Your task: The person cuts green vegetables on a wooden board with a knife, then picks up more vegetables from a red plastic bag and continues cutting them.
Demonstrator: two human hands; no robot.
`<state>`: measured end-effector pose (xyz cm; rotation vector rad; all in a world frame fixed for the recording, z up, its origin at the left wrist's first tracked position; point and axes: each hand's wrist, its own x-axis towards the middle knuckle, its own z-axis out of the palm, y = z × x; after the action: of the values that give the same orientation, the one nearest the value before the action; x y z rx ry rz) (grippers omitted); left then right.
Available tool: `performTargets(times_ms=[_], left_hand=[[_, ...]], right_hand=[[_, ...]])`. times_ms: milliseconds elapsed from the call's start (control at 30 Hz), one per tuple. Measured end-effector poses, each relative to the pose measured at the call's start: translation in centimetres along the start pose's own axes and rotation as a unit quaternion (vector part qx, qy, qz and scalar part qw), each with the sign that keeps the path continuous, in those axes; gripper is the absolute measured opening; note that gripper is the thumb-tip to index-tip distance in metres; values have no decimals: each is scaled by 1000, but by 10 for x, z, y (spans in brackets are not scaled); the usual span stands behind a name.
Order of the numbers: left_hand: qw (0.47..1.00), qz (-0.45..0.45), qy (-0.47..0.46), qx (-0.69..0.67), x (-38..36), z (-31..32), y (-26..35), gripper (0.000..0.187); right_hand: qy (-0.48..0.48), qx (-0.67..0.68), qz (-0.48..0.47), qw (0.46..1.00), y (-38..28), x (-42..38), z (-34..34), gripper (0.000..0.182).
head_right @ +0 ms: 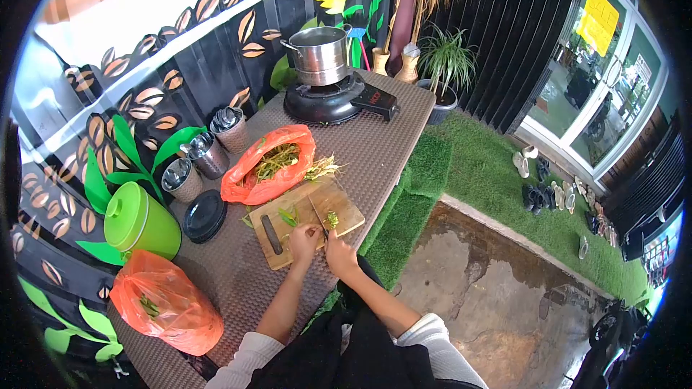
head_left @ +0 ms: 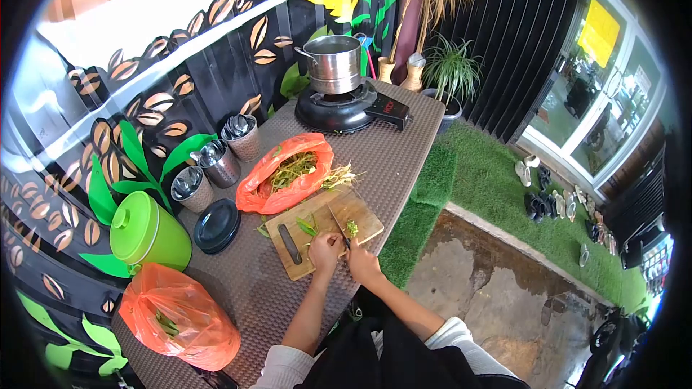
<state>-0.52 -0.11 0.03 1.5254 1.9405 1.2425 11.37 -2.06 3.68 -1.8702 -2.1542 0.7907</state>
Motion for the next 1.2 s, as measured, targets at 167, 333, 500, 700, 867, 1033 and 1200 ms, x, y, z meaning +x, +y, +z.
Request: performTargets(times_ms=[167,333,500,700,867,1033,1200], left_hand=[[994,103,28,29,-7,0,-2,12],[998,47,-11,27,-1,-7,3,12],[999,-11,-35,-15,3,-5,-3,9],[998,-21,-29,-48,3,1,-12,8],[1000,-3,-11,-11,-2,-7,2,9],[999,35,5,23,-11,-8,7,8],[996,90,17,-13,-13,-5,-1,10]], right_hand=[[-7,38,-63,997,22,34,-2,32],[9,2,-51,999,8,0,-18,32],[8,-14,-18,1000,1,13,6,33],[-5,34,-87,996,18,36,-2,29],[12,0,-42,999,1,0,-7,27],[-14,11,-23,1000,4,26,5,28],[-20,47,-89,995,18,35,-5,31]])
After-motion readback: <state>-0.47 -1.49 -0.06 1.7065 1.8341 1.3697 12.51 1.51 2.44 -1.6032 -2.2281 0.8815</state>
